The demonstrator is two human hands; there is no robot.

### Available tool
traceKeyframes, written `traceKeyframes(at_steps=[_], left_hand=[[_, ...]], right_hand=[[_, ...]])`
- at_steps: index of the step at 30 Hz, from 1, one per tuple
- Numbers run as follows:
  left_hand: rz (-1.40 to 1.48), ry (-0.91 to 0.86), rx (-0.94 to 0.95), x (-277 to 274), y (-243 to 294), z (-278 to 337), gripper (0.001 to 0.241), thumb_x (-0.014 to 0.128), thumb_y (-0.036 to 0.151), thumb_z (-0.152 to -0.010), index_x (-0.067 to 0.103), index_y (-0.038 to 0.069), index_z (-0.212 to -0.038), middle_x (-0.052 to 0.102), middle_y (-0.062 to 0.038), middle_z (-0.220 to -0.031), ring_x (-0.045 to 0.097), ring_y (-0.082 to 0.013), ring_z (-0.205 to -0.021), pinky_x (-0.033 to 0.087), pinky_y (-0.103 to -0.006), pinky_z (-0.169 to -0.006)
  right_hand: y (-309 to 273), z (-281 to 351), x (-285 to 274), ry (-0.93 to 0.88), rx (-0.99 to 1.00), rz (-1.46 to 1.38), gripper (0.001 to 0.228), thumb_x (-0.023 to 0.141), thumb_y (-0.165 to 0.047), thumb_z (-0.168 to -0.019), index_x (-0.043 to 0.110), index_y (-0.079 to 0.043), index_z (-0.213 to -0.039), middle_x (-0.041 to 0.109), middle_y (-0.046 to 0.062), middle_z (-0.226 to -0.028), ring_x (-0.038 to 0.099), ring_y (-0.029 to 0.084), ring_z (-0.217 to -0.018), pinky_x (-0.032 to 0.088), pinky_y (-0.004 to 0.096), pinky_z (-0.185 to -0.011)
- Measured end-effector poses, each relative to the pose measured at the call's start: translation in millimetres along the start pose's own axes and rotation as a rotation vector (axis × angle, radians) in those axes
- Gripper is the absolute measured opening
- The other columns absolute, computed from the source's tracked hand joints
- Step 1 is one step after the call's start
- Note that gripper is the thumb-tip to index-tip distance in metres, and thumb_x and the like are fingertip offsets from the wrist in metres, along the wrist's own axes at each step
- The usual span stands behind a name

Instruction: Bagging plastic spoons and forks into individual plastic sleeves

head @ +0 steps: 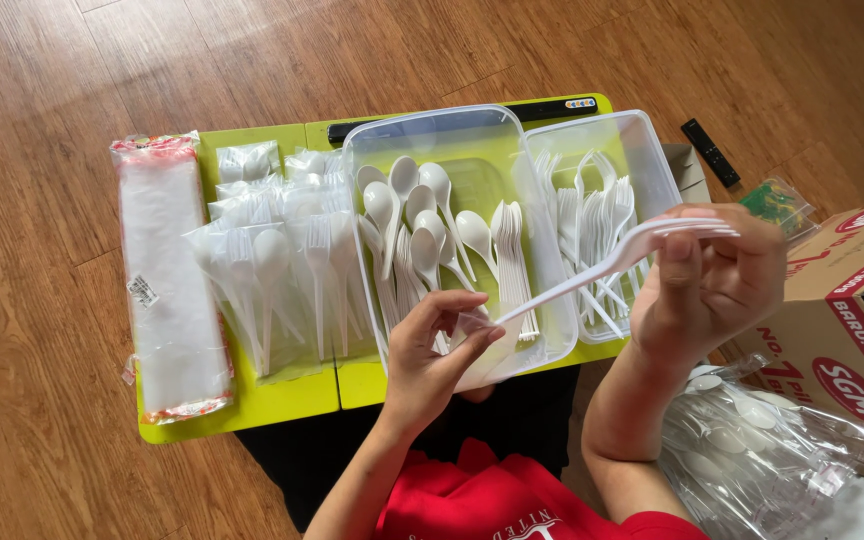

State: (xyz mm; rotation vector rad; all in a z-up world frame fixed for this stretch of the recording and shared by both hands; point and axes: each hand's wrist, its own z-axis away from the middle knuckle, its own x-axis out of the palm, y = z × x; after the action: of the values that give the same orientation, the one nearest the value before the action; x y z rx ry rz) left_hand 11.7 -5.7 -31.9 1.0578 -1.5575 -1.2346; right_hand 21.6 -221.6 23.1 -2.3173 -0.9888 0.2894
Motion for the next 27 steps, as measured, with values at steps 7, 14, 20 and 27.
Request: traceKeyframes(at_steps=[7,14,20,27], left_hand=[[0.008,0.0,-0.022,0.1,1.4,0.1,0.029,0.085,0.011,-0.084,0.071,0.009,-0.109,0.071,-0.001,-0.088,0.063,-0.0078,-0.078,0.049,-0.0209,-0.073],[0.209,0.142,-0.013,4.4,-9.0,-1.4,0.043,0.089,0.004,-0.079,0.072,0.003,-0.119,0.077,-0.01,-0.096,0.07,-0.0121,-0.085,0.058,-0.0302,-0.085],[0.395,0.237,-0.147,-2.7,-5.0,-2.9,0.036,0.083,0.004,-0.08,0.067,0.003,-0.112,0.077,-0.015,-0.097,0.074,-0.0183,-0.092,0.061,-0.0293,-0.084],[0.485,0.001,-0.359,-8.2,2.0,-6.7,0.038,0.074,0.023,-0.088,0.073,-0.004,-0.114,0.076,-0.014,-0.105,0.074,-0.0192,-0.094,0.063,-0.032,-0.081]], right_hand=[[2.1,-0.8,-1.7,0.001,0.023,-0.006,0.022,0.07,-0.018,-0.101,0.053,-0.004,-0.104,0.058,0.015,-0.09,0.055,0.023,-0.078,0.043,0.032,-0.078],[-12.5,10.9,13.7,-0.477,0.125,-0.125,0.025,0.082,0.0,-0.086,0.07,0.005,-0.107,0.075,0.017,-0.087,0.075,0.026,-0.072,0.062,0.039,-0.077],[-30.1,19.1,29.6,-0.562,-0.013,-0.047,0.013,0.065,-0.001,-0.099,0.069,-0.001,-0.111,0.076,0.014,-0.098,0.075,0.025,-0.081,0.057,0.031,-0.074],[-28.7,25.4,34.3,-0.424,0.106,0.138,0.012,0.07,-0.006,-0.096,0.073,-0.006,-0.108,0.077,0.007,-0.096,0.071,0.015,-0.075,0.056,0.025,-0.072]])
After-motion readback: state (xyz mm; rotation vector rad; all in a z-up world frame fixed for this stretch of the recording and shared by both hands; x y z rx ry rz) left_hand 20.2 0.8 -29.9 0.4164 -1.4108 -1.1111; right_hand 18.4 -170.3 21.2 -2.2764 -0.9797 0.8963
